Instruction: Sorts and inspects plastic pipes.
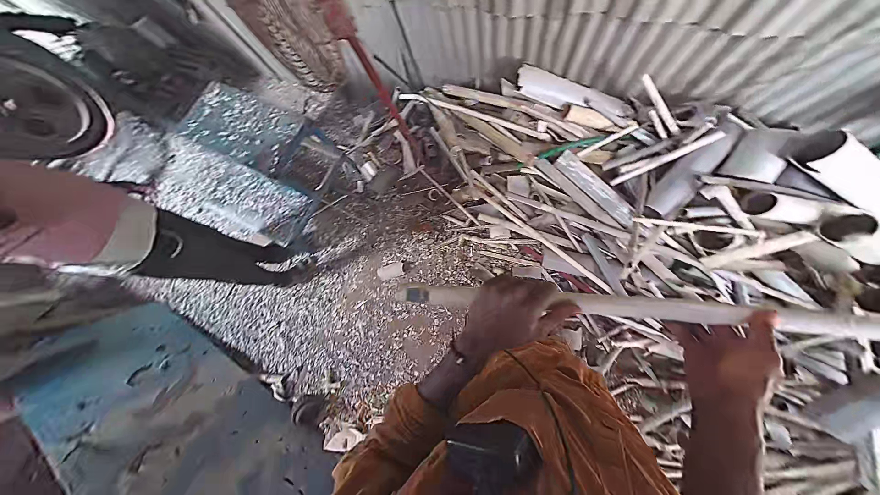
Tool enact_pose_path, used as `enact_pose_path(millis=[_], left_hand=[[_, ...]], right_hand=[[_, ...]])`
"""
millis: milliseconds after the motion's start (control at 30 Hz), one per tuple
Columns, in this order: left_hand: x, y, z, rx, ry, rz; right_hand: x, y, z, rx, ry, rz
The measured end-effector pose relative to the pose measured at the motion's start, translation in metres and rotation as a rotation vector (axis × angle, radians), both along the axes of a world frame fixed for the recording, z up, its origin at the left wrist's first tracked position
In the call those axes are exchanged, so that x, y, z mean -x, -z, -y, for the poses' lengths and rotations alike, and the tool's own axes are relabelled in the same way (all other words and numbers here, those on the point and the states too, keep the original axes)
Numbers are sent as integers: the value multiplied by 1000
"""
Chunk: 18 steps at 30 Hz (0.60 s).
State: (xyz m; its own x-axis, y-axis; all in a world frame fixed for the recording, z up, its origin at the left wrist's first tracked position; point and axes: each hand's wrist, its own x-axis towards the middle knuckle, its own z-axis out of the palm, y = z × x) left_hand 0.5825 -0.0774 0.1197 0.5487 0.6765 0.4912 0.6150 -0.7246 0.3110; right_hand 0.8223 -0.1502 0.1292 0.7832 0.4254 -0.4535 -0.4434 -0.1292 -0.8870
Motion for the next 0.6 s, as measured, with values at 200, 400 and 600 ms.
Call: enact_pose_path(millis=[200,400,600], left_hand=[[6,3,5,-2,64,4],[26,-1,2,-43,73,28],[61,-14,7,-240,-303,243]], right_hand=[[5,17,2,45,-2,-64],[8,23,-9,-2,-16,-80],[-1,24,-17,-42,-21,-105]])
